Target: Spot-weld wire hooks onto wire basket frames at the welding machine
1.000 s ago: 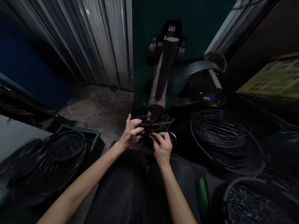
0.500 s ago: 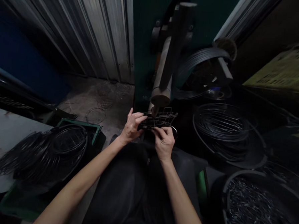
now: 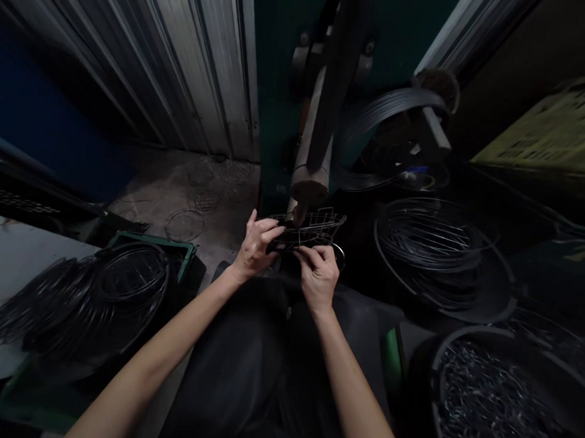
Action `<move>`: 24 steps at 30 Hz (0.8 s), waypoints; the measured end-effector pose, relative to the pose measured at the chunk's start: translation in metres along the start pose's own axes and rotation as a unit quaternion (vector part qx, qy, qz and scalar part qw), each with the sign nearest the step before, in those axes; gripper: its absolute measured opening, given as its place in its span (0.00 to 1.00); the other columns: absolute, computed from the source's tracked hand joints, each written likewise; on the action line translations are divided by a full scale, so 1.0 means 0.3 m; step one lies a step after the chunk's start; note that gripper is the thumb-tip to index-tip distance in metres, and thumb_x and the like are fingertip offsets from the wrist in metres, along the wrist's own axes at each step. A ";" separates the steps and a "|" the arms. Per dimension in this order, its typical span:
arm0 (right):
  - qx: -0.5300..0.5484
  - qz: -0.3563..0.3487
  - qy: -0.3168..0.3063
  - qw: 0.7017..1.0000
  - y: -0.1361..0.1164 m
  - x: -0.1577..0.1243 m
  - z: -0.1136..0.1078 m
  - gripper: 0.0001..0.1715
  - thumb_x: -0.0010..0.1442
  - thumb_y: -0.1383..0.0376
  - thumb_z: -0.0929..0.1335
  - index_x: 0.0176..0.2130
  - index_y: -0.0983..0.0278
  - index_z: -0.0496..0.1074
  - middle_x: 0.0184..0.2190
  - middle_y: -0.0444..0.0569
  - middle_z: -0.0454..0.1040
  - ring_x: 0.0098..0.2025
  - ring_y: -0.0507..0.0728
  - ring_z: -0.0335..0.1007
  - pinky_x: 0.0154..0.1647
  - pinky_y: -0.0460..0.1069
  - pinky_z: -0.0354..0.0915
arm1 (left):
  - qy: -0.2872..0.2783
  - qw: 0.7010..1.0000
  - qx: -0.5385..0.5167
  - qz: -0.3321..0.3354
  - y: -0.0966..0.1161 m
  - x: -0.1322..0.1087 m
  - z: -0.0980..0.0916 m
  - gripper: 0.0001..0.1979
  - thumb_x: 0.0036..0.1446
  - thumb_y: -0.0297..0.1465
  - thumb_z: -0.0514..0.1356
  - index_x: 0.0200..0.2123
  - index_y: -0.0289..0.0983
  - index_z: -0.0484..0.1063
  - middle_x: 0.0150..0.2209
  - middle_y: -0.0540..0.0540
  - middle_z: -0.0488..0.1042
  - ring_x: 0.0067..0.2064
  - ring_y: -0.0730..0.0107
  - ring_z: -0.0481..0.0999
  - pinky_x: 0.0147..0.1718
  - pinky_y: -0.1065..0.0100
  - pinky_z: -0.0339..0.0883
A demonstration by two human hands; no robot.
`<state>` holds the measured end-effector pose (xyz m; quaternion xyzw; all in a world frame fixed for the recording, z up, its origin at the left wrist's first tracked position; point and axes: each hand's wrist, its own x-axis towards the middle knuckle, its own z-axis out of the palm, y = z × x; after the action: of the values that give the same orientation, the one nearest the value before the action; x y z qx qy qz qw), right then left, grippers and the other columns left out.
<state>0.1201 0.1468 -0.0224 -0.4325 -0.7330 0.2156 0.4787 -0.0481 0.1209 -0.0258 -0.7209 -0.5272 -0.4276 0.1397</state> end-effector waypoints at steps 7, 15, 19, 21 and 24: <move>0.013 -0.014 0.005 1.000 0.004 -0.005 0.005 0.09 0.58 0.60 0.68 0.34 0.62 0.76 0.30 0.45 0.63 0.28 0.50 0.61 0.29 0.47 0.62 | 0.018 1.000 0.005 0.011 -0.004 -0.001 0.004 0.19 0.57 0.28 0.56 0.52 0.41 0.59 0.46 0.45 0.70 0.50 0.65 0.70 0.60 0.44 0.48; 0.012 -0.011 0.017 1.000 0.018 -0.018 0.015 0.08 0.57 0.60 0.68 0.34 0.62 0.76 0.30 0.45 0.64 0.29 0.50 0.62 0.30 0.46 0.63 | 0.014 1.000 -0.015 -0.003 -0.009 -0.019 0.010 0.20 0.58 0.31 0.55 0.53 0.42 0.57 0.47 0.44 0.70 0.51 0.65 0.70 0.60 0.44 0.47; 0.013 -0.017 0.015 1.000 0.023 -0.019 0.015 0.09 0.57 0.60 0.68 0.34 0.61 0.76 0.31 0.46 0.64 0.29 0.49 0.62 0.30 0.46 0.63 | 0.018 1.000 -0.017 0.000 -0.009 -0.021 0.011 0.21 0.58 0.32 0.55 0.54 0.41 0.56 0.47 0.43 0.69 0.51 0.64 0.70 0.60 0.44 0.48; 0.010 -0.019 0.012 1.000 0.022 -0.018 0.012 0.09 0.57 0.59 0.68 0.34 0.61 0.76 0.30 0.46 0.65 0.29 0.50 0.63 0.30 0.46 0.63 | 0.028 0.999 -0.015 0.007 -0.008 -0.019 0.012 0.21 0.58 0.30 0.55 0.54 0.41 0.56 0.46 0.44 0.70 0.50 0.64 0.70 0.60 0.45 0.48; 0.003 -0.026 0.007 1.000 0.020 -0.014 0.002 0.10 0.57 0.58 0.68 0.33 0.61 0.77 0.30 0.46 0.66 0.28 0.50 0.63 0.29 0.46 0.62 | 0.032 0.999 -0.018 0.016 -0.008 -0.016 0.013 0.21 0.58 0.30 0.56 0.54 0.40 0.57 0.46 0.43 0.70 0.50 0.64 0.70 0.60 0.44 0.48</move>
<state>0.1228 0.1466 -0.0293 -0.4137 -0.7400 0.2020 0.4904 -0.0488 0.1214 -0.0324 -0.7176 -0.5033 -0.4573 0.1505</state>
